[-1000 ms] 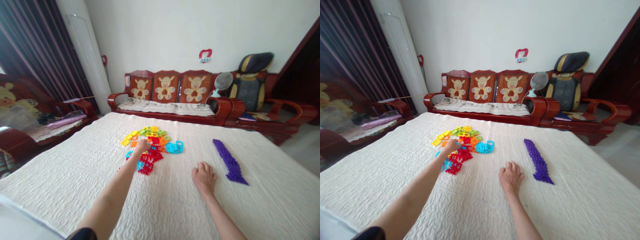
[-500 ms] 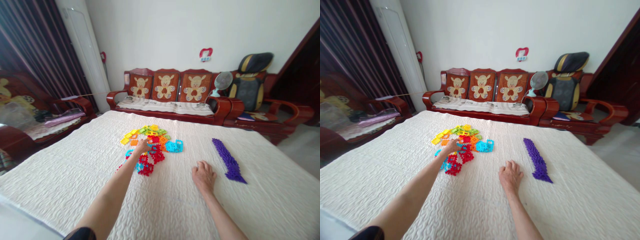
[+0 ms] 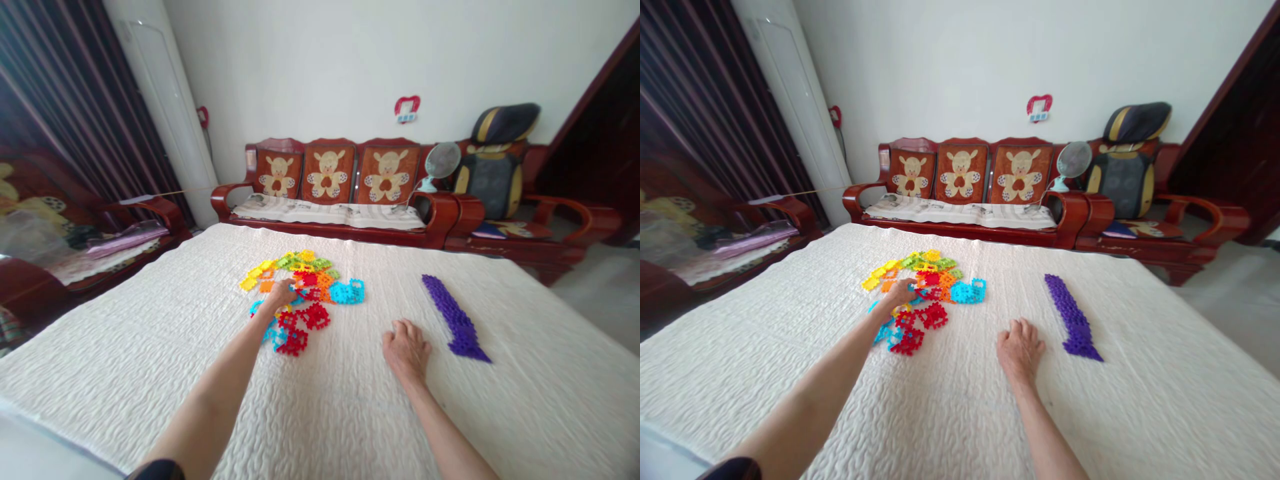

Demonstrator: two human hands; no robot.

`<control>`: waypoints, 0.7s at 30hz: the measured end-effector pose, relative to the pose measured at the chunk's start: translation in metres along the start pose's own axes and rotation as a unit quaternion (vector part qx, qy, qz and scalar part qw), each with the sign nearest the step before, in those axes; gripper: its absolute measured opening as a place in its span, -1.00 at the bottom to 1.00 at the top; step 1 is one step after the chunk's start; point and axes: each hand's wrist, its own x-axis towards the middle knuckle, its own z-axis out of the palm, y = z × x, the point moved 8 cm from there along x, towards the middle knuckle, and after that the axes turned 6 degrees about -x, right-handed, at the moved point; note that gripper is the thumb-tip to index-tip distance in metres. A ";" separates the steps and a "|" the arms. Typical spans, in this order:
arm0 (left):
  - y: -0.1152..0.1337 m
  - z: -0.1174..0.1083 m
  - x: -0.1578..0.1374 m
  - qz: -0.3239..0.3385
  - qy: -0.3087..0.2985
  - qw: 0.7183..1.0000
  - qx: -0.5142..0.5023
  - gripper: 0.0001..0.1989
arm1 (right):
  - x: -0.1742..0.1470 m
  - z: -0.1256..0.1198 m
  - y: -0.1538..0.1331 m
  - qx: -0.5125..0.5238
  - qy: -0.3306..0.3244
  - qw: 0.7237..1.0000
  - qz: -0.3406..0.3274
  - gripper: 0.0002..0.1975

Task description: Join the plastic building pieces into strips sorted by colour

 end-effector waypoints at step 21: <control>0.033 -0.018 -0.012 0.108 0.049 0.965 0.234 -0.52 | -0.001 -0.002 0.001 0.013 0.009 1.000 0.001 -0.65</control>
